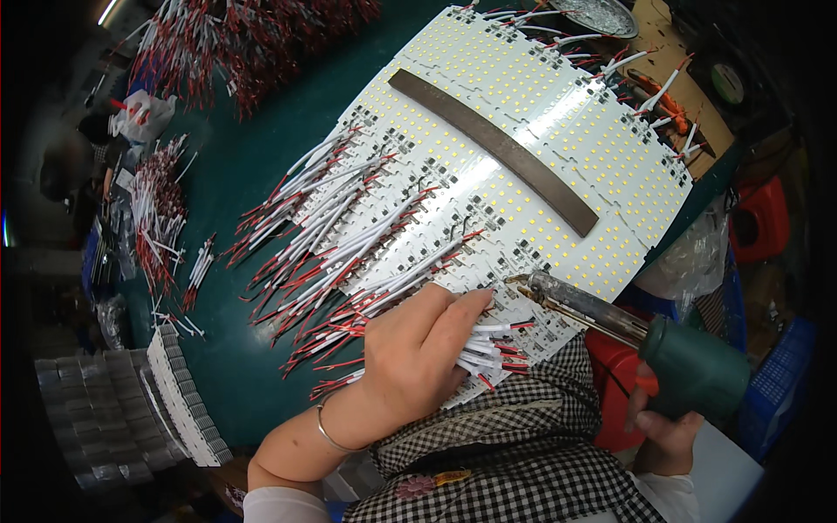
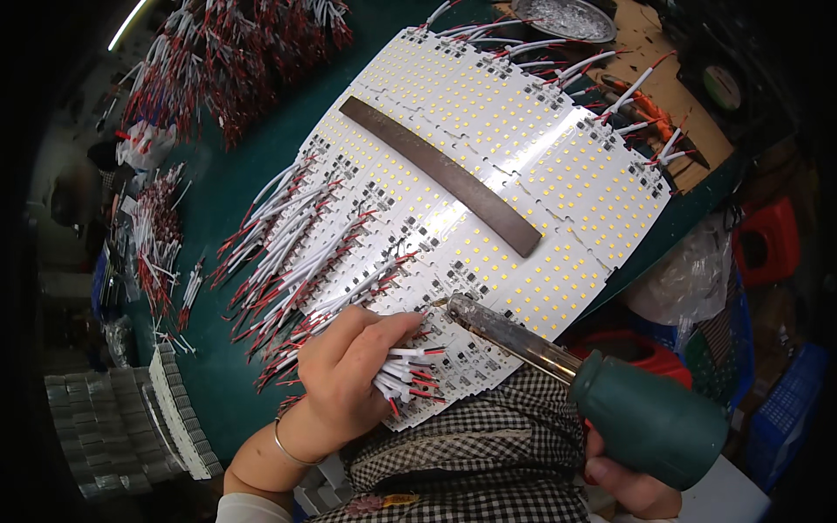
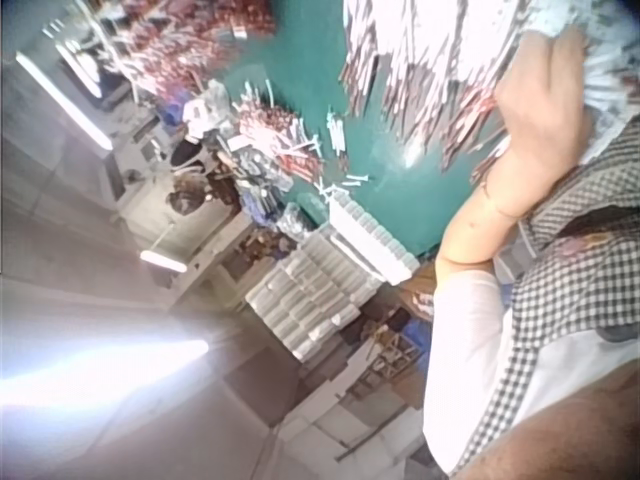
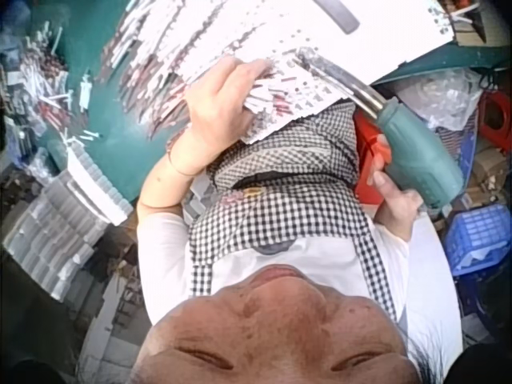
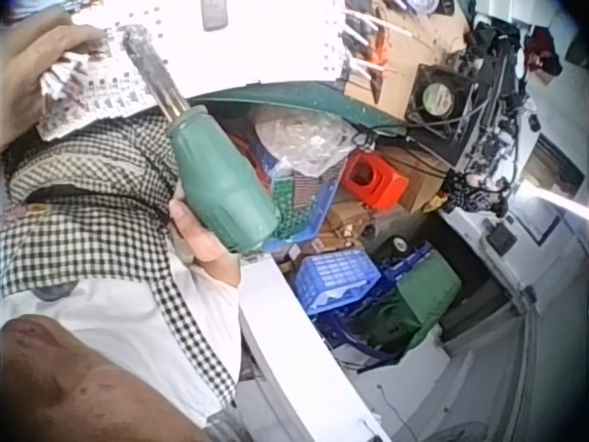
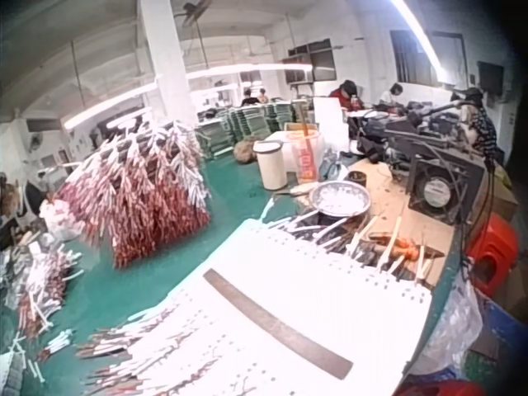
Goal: The person solders individual wires onto a large LED panel array at an assembly station using a soldering iron.
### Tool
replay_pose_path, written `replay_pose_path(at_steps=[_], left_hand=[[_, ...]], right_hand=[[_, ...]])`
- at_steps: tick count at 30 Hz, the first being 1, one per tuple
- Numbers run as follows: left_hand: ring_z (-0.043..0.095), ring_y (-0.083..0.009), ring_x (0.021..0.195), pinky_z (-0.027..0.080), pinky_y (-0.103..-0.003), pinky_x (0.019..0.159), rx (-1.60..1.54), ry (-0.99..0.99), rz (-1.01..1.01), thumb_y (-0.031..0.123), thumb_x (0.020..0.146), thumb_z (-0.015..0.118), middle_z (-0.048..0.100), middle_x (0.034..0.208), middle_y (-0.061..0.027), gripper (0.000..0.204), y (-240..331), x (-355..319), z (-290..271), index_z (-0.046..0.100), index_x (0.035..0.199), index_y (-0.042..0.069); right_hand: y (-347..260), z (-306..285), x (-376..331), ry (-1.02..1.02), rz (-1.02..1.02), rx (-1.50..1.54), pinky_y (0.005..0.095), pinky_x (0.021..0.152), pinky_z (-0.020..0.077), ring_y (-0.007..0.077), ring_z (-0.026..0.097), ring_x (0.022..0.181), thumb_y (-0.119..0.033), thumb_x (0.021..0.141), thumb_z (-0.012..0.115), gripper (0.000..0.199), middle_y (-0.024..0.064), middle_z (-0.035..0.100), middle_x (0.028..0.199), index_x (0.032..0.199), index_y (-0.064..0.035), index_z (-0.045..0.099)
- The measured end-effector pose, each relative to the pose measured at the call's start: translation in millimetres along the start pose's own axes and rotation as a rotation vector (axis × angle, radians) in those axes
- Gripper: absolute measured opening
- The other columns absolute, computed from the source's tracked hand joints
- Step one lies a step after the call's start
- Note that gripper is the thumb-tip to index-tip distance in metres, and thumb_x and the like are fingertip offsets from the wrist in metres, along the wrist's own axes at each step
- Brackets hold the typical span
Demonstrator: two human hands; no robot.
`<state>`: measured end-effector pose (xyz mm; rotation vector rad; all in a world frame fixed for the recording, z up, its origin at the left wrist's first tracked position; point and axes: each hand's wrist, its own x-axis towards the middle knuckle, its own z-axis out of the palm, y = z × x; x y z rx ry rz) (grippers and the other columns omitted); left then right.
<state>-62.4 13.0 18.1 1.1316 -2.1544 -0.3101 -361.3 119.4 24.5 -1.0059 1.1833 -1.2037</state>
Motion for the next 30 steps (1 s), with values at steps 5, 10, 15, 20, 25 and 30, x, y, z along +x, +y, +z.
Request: replay_pose_path(at_steps=[5, 10, 15, 20, 25, 30], left_hand=[[0.053, -0.0239, 0.053, 0.043, -0.034, 0.046, -0.012, -0.022, -0.013, -0.006, 0.056, 0.06, 0.052, 0.073, -0.0097, 0.048, -0.9, 0.6, 0.3, 0.063, 0.104, -0.001], [0.053, -0.0235, 0.053, 0.043, -0.034, 0.046, -0.024, -0.013, -0.019, -0.005, 0.056, 0.061, 0.052, 0.073, -0.0098, 0.048, -2.4, -2.4, 1.1, 0.063, 0.104, -0.001], [0.053, -0.0236, 0.053, 0.043, -0.035, 0.046, -0.035, -0.025, -0.02, -0.005, 0.054, 0.063, 0.051, 0.073, -0.0096, 0.05, -2.1, -1.0, -0.7, 0.063, 0.104, -0.001], [0.053, -0.0237, 0.053, 0.043, -0.035, 0.046, -0.039, -0.032, -0.025, -0.005, 0.054, 0.063, 0.051, 0.073, -0.0096, 0.05, -1.7, -0.3, -1.9, 0.063, 0.104, -0.002], [0.053, -0.0238, 0.053, 0.043, -0.035, 0.046, -0.049, -0.036, -0.017, -0.005, 0.054, 0.063, 0.05, 0.073, -0.0096, 0.05, -2.3, 1.1, -0.8, 0.062, 0.104, -0.002], [0.053, -0.0242, 0.053, 0.043, -0.035, 0.046, -0.052, -0.033, -0.013, -0.006, 0.054, 0.063, 0.051, 0.074, -0.01, 0.051, -3.2, -1.0, -0.8, 0.062, 0.104, -0.001]], right_hand=[[-0.9, 6.5, 3.1, 0.005, 0.011, 0.017, 0.0278, 0.041, 0.0509, 0.0223, 0.059, 0.053, 0.001, 0.066, 0.073, 0.065, 0.0248, 0.057, 0.111, 0.123, 0.0126, 0.043], [-1.8, 12.4, 5.4, -0.024, 0.046, -0.061, 0.0275, 0.044, 0.0511, 0.0209, 0.059, 0.055, -0.001, 0.068, 0.073, 0.062, 0.0214, 0.058, 0.098, 0.121, 0.0096, 0.045], [-6.0, 20.3, 11.6, -0.021, 0.091, -0.046, 0.0265, 0.045, 0.0497, 0.0185, 0.057, 0.054, -0.005, 0.069, 0.073, 0.057, 0.018, 0.057, 0.082, 0.118, 0.007, 0.046], [-6.1, 21.1, 10.2, -0.01, 0.163, -0.123, 0.0259, 0.047, 0.0485, 0.0183, 0.056, 0.055, -0.006, 0.069, 0.073, 0.049, 0.017, 0.057, 0.082, 0.11, 0.0041, 0.049], [5.7, 3.7, 2.3, -0.091, -0.001, -0.459, 0.026, 0.046, 0.0485, 0.019, 0.057, 0.055, -0.009, 0.069, 0.073, 0.046, 0.0178, 0.057, 0.091, 0.106, 0.0059, 0.05], [2.9, 3.4, 8.1, 0.027, -0.066, -0.01, 0.027, 0.036, 0.0482, 0.0179, 0.056, 0.043, -0.008, 0.068, 0.073, 0.057, 0.0202, 0.057, 0.1, 0.112, 0.0167, 0.047]])
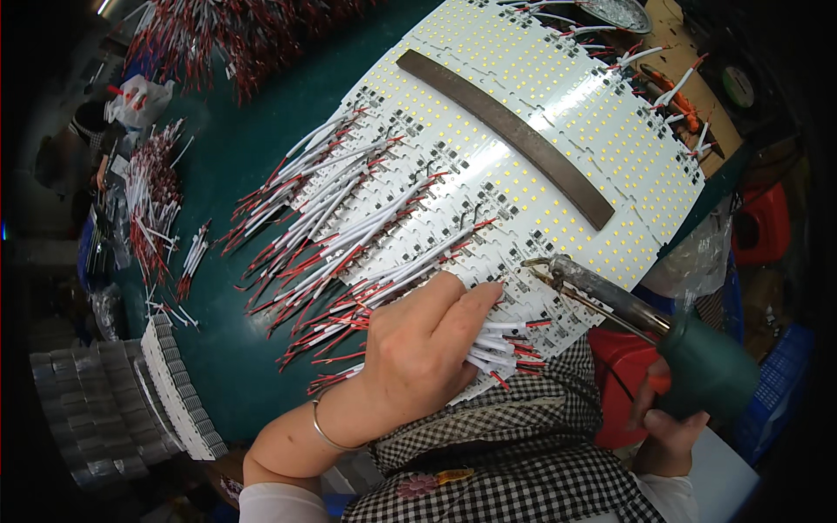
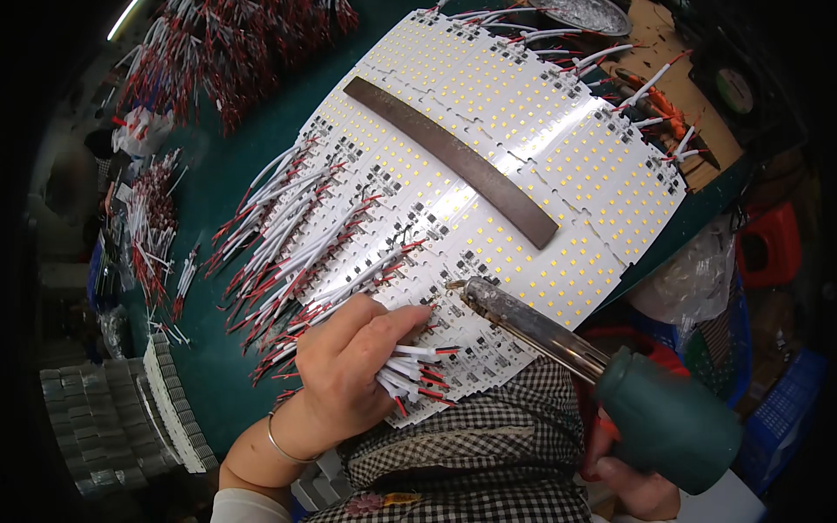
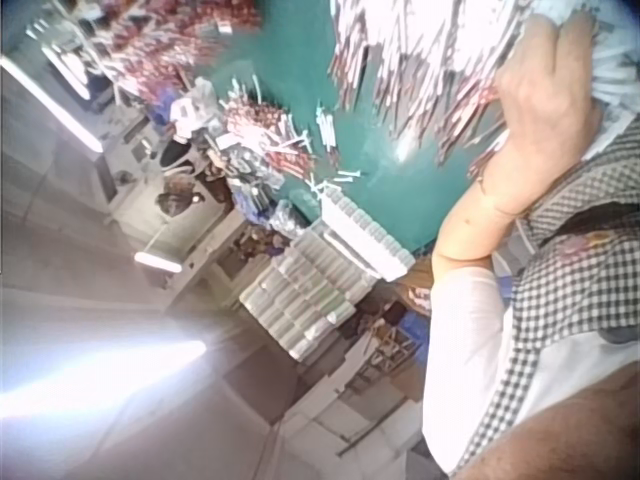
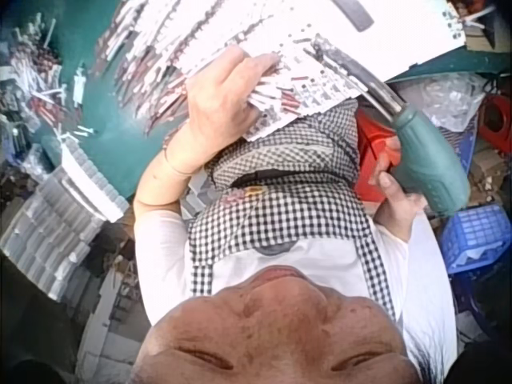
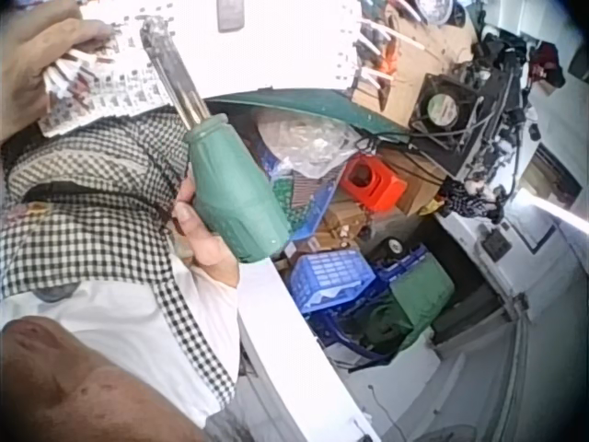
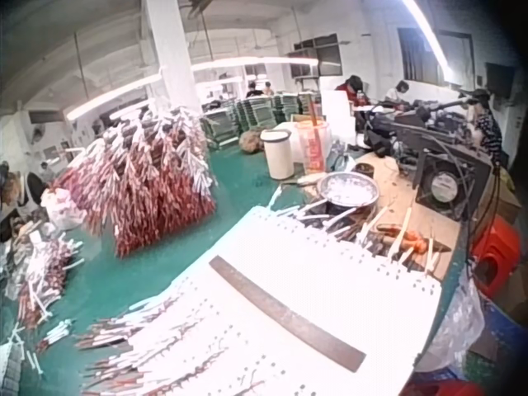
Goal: The person solders individual wires onto a large LED panel array at an assembly station using a soldering iron.
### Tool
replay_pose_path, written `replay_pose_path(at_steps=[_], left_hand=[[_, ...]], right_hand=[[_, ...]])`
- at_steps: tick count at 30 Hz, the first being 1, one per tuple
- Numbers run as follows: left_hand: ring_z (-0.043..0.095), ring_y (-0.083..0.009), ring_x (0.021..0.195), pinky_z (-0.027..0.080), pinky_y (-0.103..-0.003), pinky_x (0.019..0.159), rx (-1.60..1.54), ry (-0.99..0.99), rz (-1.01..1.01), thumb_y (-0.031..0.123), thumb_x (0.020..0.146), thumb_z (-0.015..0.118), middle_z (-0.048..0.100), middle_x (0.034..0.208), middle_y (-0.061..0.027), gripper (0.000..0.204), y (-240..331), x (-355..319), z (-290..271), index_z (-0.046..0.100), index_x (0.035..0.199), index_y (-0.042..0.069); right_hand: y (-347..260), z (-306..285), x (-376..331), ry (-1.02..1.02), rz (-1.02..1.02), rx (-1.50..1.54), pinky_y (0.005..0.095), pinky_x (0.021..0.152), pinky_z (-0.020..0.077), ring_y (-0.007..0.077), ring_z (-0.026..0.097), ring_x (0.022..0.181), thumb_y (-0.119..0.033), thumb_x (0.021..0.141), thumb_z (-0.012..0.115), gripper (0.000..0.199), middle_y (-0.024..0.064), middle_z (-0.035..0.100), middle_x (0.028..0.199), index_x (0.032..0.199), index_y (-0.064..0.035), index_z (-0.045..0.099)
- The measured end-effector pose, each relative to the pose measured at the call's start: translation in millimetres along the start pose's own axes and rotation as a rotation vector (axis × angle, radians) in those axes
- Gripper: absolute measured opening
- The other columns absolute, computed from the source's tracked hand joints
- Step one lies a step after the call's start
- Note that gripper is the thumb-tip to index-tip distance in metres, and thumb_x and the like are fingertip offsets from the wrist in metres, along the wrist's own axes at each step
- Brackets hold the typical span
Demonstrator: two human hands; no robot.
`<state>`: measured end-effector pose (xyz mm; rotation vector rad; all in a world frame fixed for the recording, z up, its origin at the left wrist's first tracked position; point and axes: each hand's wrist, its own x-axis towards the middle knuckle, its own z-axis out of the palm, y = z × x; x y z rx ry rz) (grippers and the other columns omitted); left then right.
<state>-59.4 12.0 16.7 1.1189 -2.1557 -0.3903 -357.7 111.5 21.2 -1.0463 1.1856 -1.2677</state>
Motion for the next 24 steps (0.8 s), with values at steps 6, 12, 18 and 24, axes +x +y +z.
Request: replay_pose_path(at_steps=[6, 12, 18, 24], left_hand=[[0.053, -0.0244, 0.054, 0.043, -0.035, 0.046, 0.011, -0.021, -0.013, -0.005, 0.054, 0.063, 0.051, 0.074, -0.0101, 0.051, 2.6, 1.6, -2.9, 0.062, 0.105, -0.001], [0.054, -0.0236, 0.055, 0.044, -0.033, 0.047, 0.043, 0.009, 0.018, -0.004, 0.057, 0.062, 0.053, 0.073, -0.009, 0.049, 0.4, -1.0, 3.1, 0.063, 0.106, 0.0], [0.055, -0.0208, 0.057, 0.044, -0.031, 0.046, 0.0, -0.007, 0.151, 0.002, 0.066, 0.06, 0.054, 0.072, -0.0083, 0.037, -7.4, 1.4, 5.3, 0.064, 0.103, -0.001], [0.056, -0.0197, 0.058, 0.044, -0.03, 0.047, 0.037, 0.013, 0.172, 0.005, 0.067, 0.061, 0.055, 0.073, -0.0075, 0.033, -7.0, 0.9, 5.3, 0.066, 0.1, -0.001]], right_hand=[[0.1, -3.2, -9.7, 0.052, 0.014, 0.033, 0.0272, 0.038, 0.0492, 0.0186, 0.057, 0.046, -0.004, 0.067, 0.072, 0.063, 0.0247, 0.058, 0.11, 0.119, 0.0177, 0.044], [-1.2, -8.4, -17.6, 0.097, -0.033, 0.029, 0.0275, 0.038, 0.0487, 0.0188, 0.057, 0.047, -0.004, 0.066, 0.073, 0.062, 0.0243, 0.058, 0.109, 0.118, 0.0175, 0.046], [-4.3, -14.5, -28.0, 0.07, 0.113, -0.023, 0.0269, 0.039, 0.0475, 0.0181, 0.056, 0.047, -0.008, 0.067, 0.076, 0.068, 0.021, 0.058, 0.103, 0.123, 0.0152, 0.044], [-0.2, -10.4, -28.5, 0.027, 0.113, -0.069, 0.0263, 0.039, 0.0477, 0.0178, 0.056, 0.047, -0.009, 0.067, 0.076, 0.068, 0.021, 0.058, 0.103, 0.122, 0.0148, 0.044]])
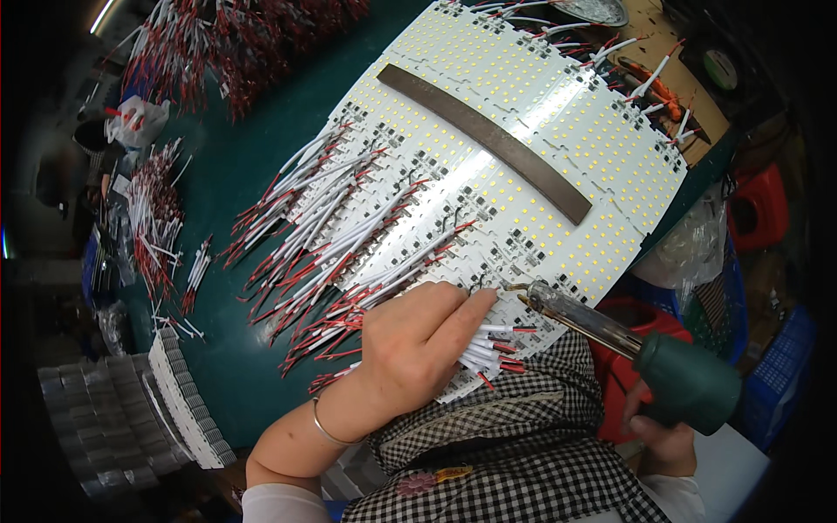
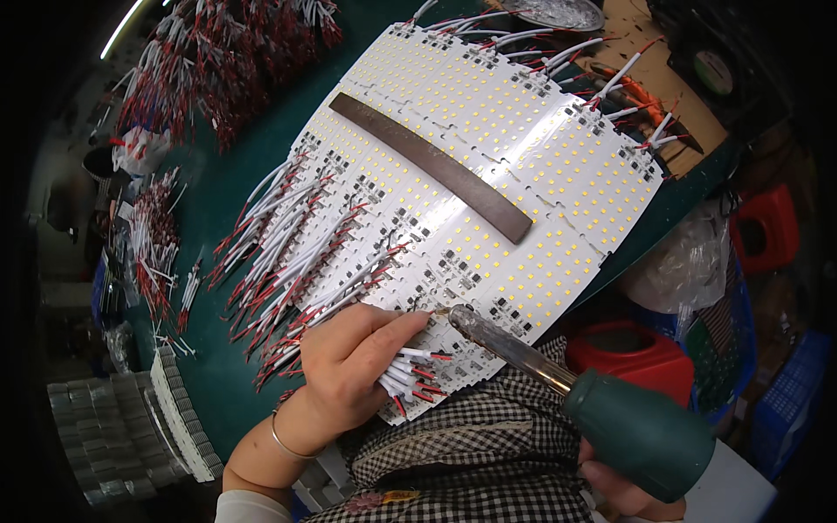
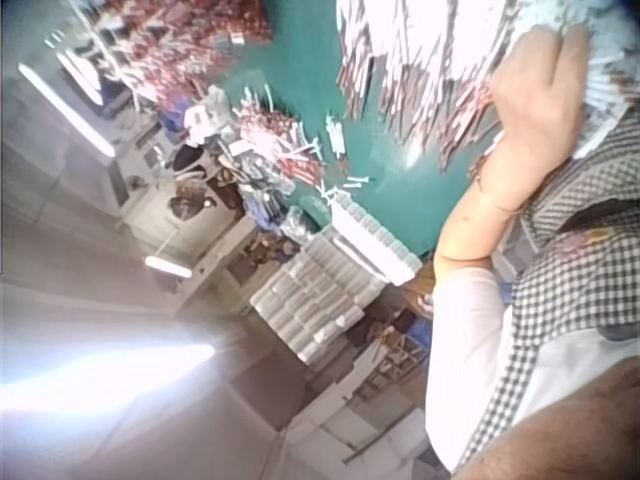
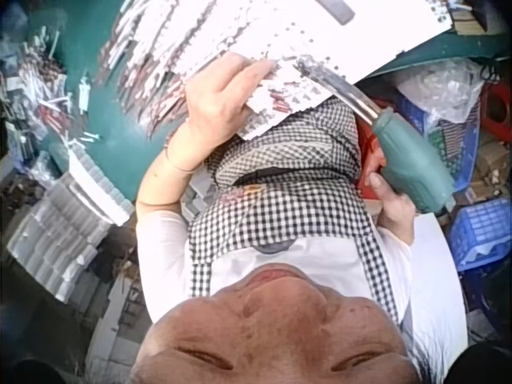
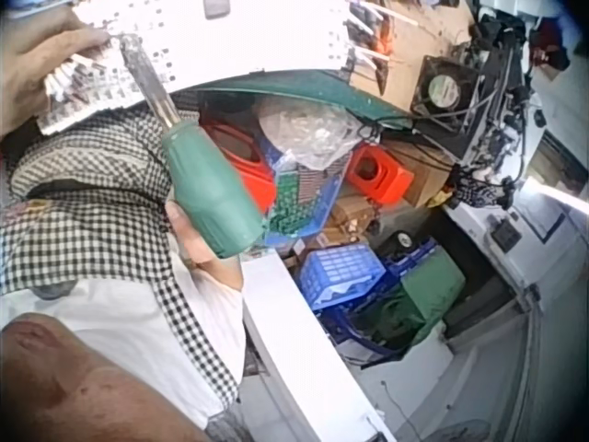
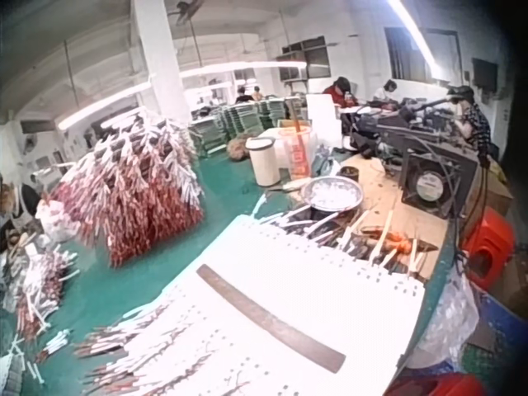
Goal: The person solders individual wires onto a large LED panel array at an assembly station using a soldering iron.
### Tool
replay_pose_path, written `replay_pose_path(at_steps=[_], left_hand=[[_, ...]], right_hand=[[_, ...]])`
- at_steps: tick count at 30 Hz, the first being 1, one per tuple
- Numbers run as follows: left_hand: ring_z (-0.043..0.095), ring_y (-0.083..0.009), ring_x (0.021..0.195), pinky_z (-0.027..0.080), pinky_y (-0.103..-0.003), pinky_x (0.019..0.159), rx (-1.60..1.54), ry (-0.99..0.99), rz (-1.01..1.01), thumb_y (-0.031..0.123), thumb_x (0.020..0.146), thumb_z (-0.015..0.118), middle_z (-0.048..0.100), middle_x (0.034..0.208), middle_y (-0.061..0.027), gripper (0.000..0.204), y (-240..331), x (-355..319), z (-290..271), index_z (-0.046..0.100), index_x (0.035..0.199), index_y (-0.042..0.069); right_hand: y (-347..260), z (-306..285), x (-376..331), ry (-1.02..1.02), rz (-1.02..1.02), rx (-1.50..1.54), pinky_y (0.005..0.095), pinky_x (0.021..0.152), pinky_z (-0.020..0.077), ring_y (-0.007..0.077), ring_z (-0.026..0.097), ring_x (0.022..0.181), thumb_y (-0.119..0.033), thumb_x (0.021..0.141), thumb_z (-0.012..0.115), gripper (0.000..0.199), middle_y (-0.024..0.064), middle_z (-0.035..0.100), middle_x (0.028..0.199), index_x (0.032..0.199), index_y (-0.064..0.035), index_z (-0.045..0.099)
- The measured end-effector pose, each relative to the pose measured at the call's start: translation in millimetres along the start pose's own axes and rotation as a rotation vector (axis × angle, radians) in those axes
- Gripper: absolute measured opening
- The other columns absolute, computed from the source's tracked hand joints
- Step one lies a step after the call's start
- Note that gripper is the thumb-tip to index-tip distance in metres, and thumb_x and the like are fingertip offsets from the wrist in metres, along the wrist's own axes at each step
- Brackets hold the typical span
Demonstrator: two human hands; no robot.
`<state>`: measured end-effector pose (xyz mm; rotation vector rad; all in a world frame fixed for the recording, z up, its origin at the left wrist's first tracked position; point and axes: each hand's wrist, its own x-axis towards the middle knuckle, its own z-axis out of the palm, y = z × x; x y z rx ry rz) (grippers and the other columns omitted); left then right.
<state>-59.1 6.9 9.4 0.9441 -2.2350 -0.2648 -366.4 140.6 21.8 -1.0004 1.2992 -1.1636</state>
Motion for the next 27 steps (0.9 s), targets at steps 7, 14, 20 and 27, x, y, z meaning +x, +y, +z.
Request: replay_pose_path(at_steps=[7, 14, 20, 27], left_hand=[[0.055, -0.0189, 0.058, 0.044, -0.029, 0.047, -0.004, 0.023, 0.021, 0.005, 0.067, 0.06, 0.054, 0.073, -0.0069, 0.033, -0.8, -0.1, 2.0, 0.065, 0.099, -0.002], [0.052, -0.0165, 0.055, 0.041, -0.029, 0.045, 0.035, 0.018, 0.033, 0.007, 0.068, 0.06, 0.051, 0.071, -0.0054, 0.032, -1.2, -1.3, 3.2, 0.065, 0.098, -0.002], [0.051, -0.0156, 0.054, 0.039, -0.028, 0.044, 0.056, 0.007, 0.031, 0.007, 0.068, 0.06, 0.049, 0.07, -0.0049, 0.031, 0.7, -0.7, 1.5, 0.066, 0.097, -0.002], [0.053, -0.0186, 0.059, 0.042, -0.03, 0.047, 0.045, -0.049, -0.029, 0.002, 0.059, 0.064, 0.054, 0.075, -0.006, 0.043, 9.5, 2.5, -2.8, 0.064, 0.102, -0.002]], right_hand=[[2.8, 7.8, 3.6, -0.042, 0.006, -0.068, 0.0256, 0.04, 0.0479, 0.0174, 0.057, 0.047, -0.011, 0.067, 0.077, 0.068, 0.0211, 0.058, 0.103, 0.121, 0.0144, 0.045], [-21.4, 19.5, 14.9, -0.073, -0.011, 0.041, 0.0274, 0.051, 0.0481, 0.017, 0.057, 0.058, -0.006, 0.07, 0.074, 0.066, 0.0195, 0.059, 0.106, 0.127, 0.0101, 0.045], [-22.0, 6.4, 13.7, -0.15, -0.016, 0.078, 0.0291, 0.056, 0.0491, 0.0194, 0.058, 0.064, -0.002, 0.07, 0.074, 0.07, 0.0204, 0.056, 0.117, 0.132, 0.0074, 0.044], [-12.2, 14.1, 14.0, 0.141, -0.146, 0.1, 0.0245, 0.036, 0.0462, 0.0168, 0.056, 0.042, -0.015, 0.067, 0.079, 0.069, 0.0144, 0.059, 0.067, 0.117, 0.0157, 0.044]])
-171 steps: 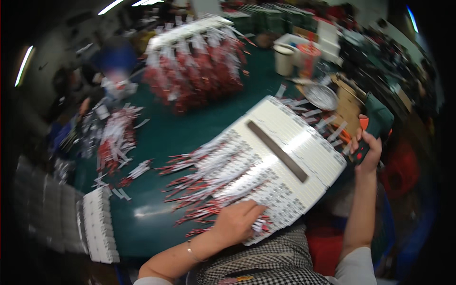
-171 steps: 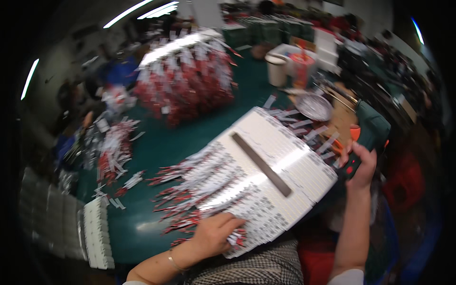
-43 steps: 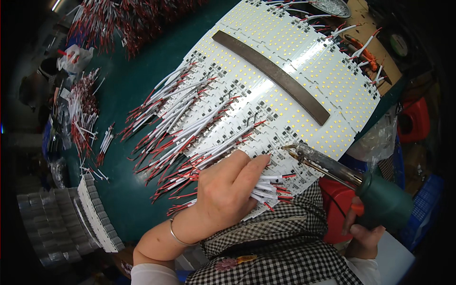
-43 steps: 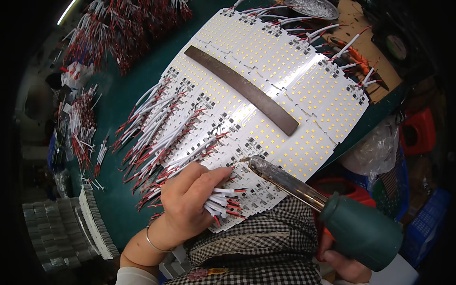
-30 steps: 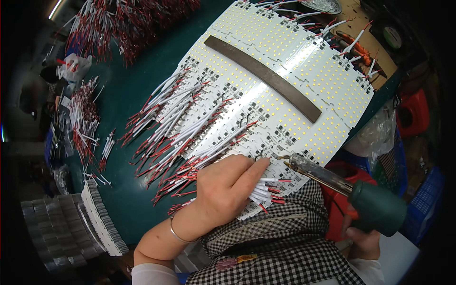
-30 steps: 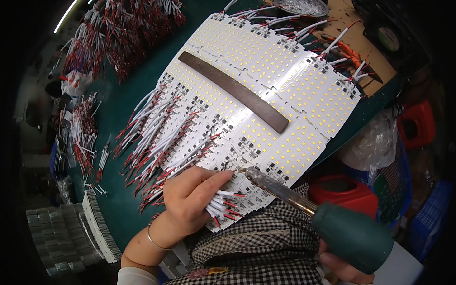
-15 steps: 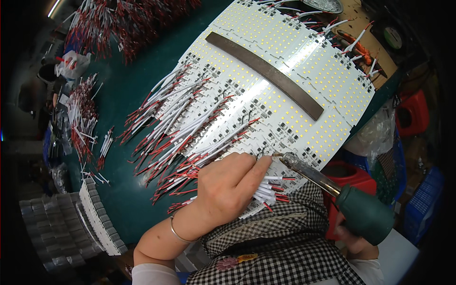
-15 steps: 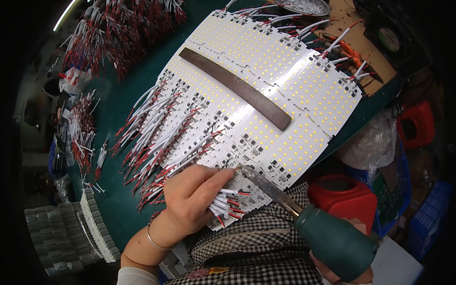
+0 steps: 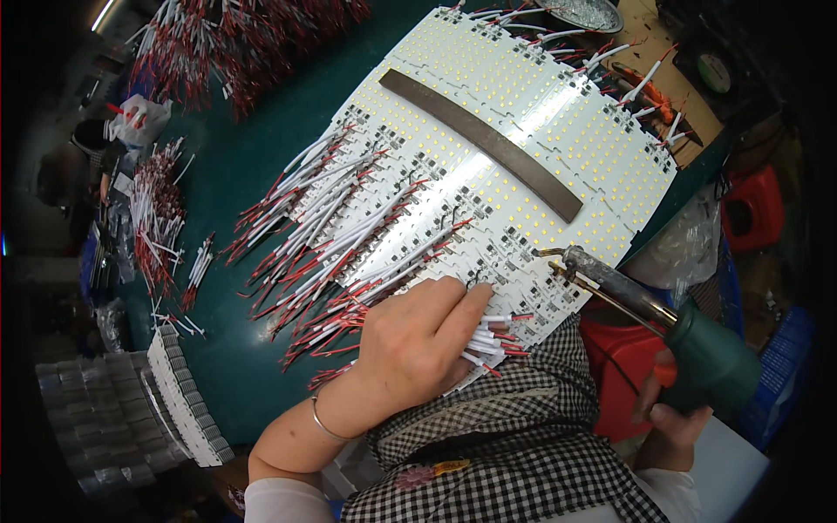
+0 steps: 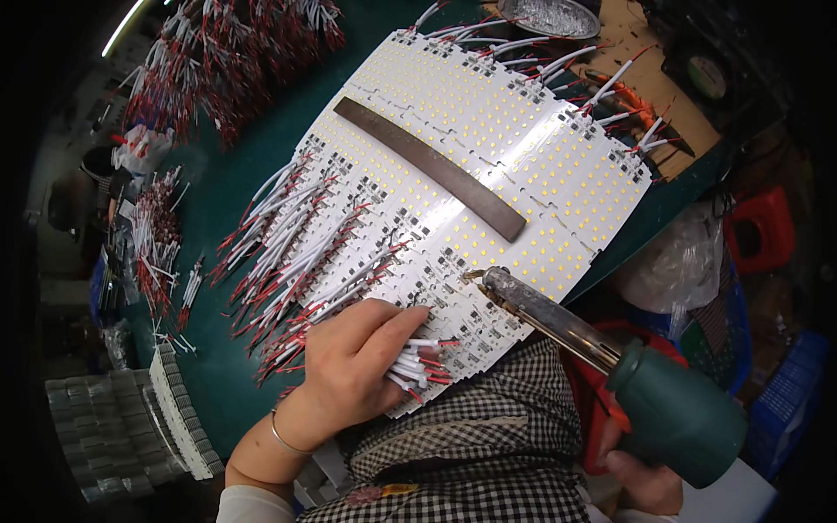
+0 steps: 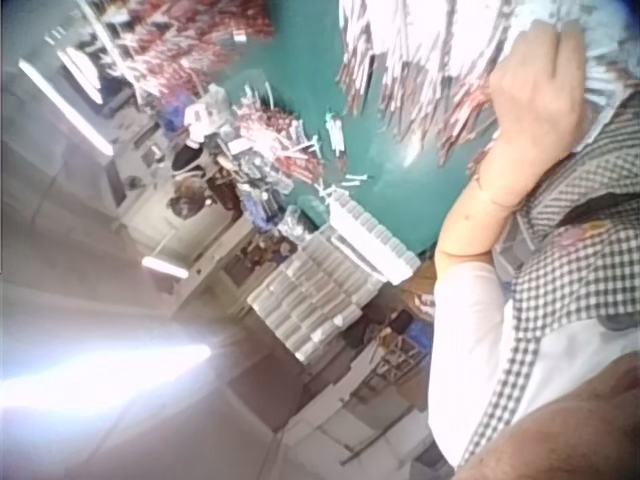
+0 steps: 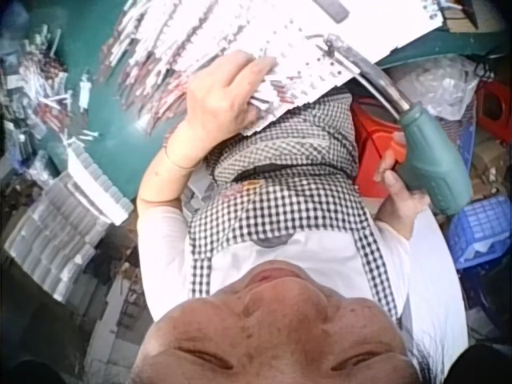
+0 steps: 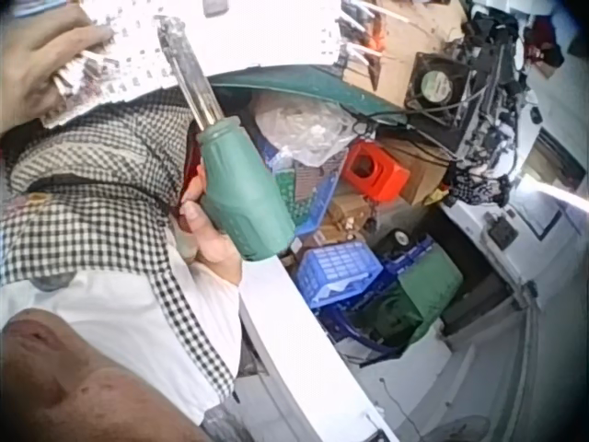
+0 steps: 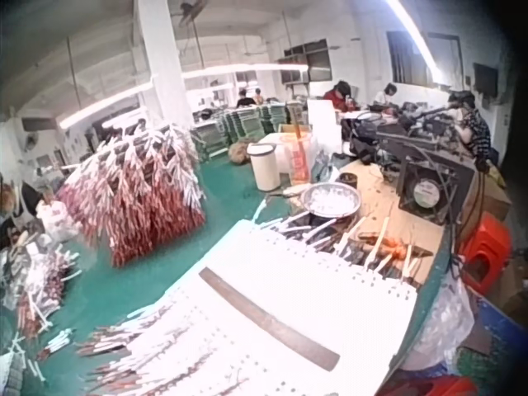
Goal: The person solders individual wires onto a large LED panel array at an assembly station using a soldering iron.
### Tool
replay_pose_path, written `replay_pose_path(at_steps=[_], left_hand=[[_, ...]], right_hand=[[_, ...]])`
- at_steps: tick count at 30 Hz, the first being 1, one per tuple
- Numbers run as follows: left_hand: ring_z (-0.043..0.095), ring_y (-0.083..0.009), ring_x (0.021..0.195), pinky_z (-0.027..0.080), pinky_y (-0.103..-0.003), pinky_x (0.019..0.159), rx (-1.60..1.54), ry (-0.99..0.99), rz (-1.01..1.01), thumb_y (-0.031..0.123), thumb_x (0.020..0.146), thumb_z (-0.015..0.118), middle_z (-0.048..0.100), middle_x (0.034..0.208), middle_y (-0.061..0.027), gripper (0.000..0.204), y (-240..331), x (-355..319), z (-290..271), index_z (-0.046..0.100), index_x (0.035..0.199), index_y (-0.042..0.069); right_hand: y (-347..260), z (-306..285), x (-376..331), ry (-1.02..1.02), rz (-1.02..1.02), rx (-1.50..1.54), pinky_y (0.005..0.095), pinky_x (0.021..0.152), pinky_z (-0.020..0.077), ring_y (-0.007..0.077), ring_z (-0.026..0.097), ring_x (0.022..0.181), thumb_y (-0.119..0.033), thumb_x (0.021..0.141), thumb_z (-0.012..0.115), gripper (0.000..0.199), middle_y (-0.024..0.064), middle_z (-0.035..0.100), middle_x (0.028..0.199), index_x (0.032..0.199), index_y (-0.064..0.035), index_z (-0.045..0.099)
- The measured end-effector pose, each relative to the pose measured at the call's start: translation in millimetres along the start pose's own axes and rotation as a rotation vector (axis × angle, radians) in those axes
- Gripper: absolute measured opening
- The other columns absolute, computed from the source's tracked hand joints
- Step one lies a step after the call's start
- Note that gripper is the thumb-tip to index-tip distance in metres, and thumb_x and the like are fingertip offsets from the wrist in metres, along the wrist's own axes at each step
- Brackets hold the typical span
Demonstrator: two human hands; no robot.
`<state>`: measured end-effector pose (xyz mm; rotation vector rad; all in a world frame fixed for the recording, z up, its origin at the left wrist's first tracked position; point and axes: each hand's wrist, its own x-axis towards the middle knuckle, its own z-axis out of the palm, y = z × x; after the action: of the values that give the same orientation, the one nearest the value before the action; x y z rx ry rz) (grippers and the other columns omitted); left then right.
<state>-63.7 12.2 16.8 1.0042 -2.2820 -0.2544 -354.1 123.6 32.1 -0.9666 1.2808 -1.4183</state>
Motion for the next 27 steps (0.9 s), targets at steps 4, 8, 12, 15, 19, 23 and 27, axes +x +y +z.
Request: replay_pose_path(at_steps=[4, 8, 12, 15, 19, 23, 27], left_hand=[[0.056, -0.02, 0.063, 0.044, -0.029, 0.051, -0.015, 0.086, -0.021, 0.001, 0.055, 0.065, 0.059, 0.082, -0.0079, 0.053, -5.6, -1.7, -1.8, 0.062, 0.107, -0.002], [0.058, -0.0113, 0.07, 0.045, -0.023, 0.059, -0.397, 0.478, -0.248, 0.019, 0.099, 0.049, 0.062, 0.08, -0.0113, 0.029, -3.0, -2.6, -4.4, 0.045, 0.121, -0.001], [0.058, -0.0169, 0.063, 0.046, -0.027, 0.054, -0.204, 0.324, -0.108, 0.004, 0.08, 0.062, 0.06, 0.079, -0.0103, 0.027, -9.1, 13.1, -21.0, 0.057, 0.106, -0.001], [0.057, -0.0208, 0.058, 0.045, -0.031, 0.049, -0.037, 0.133, -0.097, -0.004, 0.063, 0.066, 0.058, 0.077, -0.0093, 0.043, -2.2, 19.2, -22.7, 0.063, 0.106, 0.001], [0.056, -0.0208, 0.057, 0.044, -0.032, 0.047, 0.009, -0.026, -0.166, -0.004, 0.056, 0.065, 0.053, 0.073, -0.0063, 0.056, 0.4, 13.6, -17.1, 0.065, 0.112, 0.006], [0.055, -0.021, 0.056, 0.043, -0.033, 0.046, 0.026, -0.035, -0.156, -0.003, 0.058, 0.064, 0.052, 0.072, -0.0053, 0.054, -3.0, 8.9, -8.3, 0.065, 0.111, 0.007], [0.053, -0.0212, 0.054, 0.042, -0.033, 0.046, 0.066, -0.034, -0.133, -0.003, 0.065, 0.06, 0.051, 0.072, -0.0057, 0.048, -3.9, 8.2, -3.4, 0.063, 0.111, 0.007]], right_hand=[[-18.8, -11.9, -0.3, 0.015, -0.02, -0.018, 0.0255, 0.041, 0.0473, 0.0185, 0.056, 0.05, -0.01, 0.066, 0.078, 0.071, 0.0173, 0.057, 0.087, 0.123, 0.0142, 0.043], [-16.8, -2.0, 9.7, 0.015, -0.08, 0.026, 0.0237, 0.038, 0.0468, 0.0155, 0.053, 0.043, -0.012, 0.07, 0.076, 0.065, 0.0107, 0.054, 0.059, 0.119, 0.0158, 0.042], [-14.6, 4.4, 14.4, -0.078, 0.005, 0.025, 0.024, 0.038, 0.0469, 0.0158, 0.054, 0.044, -0.011, 0.071, 0.075, 0.064, 0.0113, 0.055, 0.06, 0.118, 0.0161, 0.042], [-6.5, -1.4, 12.1, -0.087, 0.018, 0.026, 0.0245, 0.038, 0.048, 0.0161, 0.054, 0.044, -0.01, 0.07, 0.075, 0.065, 0.0141, 0.058, 0.067, 0.118, 0.0169, 0.042], [-1.6, -13.2, 11.6, -0.135, 0.021, 0.043, 0.0253, 0.039, 0.0501, 0.0171, 0.056, 0.046, -0.006, 0.069, 0.074, 0.065, 0.0188, 0.06, 0.08, 0.119, 0.0182, 0.041], [0.8, -12.5, 9.7, -0.117, 0.046, 0.046, 0.0263, 0.04, 0.0515, 0.0188, 0.059, 0.05, -0.004, 0.067, 0.073, 0.066, 0.0244, 0.059, 0.099, 0.119, 0.0195, 0.04], [4.5, -11.4, 7.3, -0.085, 0.041, 0.052, 0.0272, 0.041, 0.0523, 0.0198, 0.059, 0.052, -0.001, 0.067, 0.072, 0.066, 0.0264, 0.055, 0.111, 0.12, 0.0192, 0.04]])
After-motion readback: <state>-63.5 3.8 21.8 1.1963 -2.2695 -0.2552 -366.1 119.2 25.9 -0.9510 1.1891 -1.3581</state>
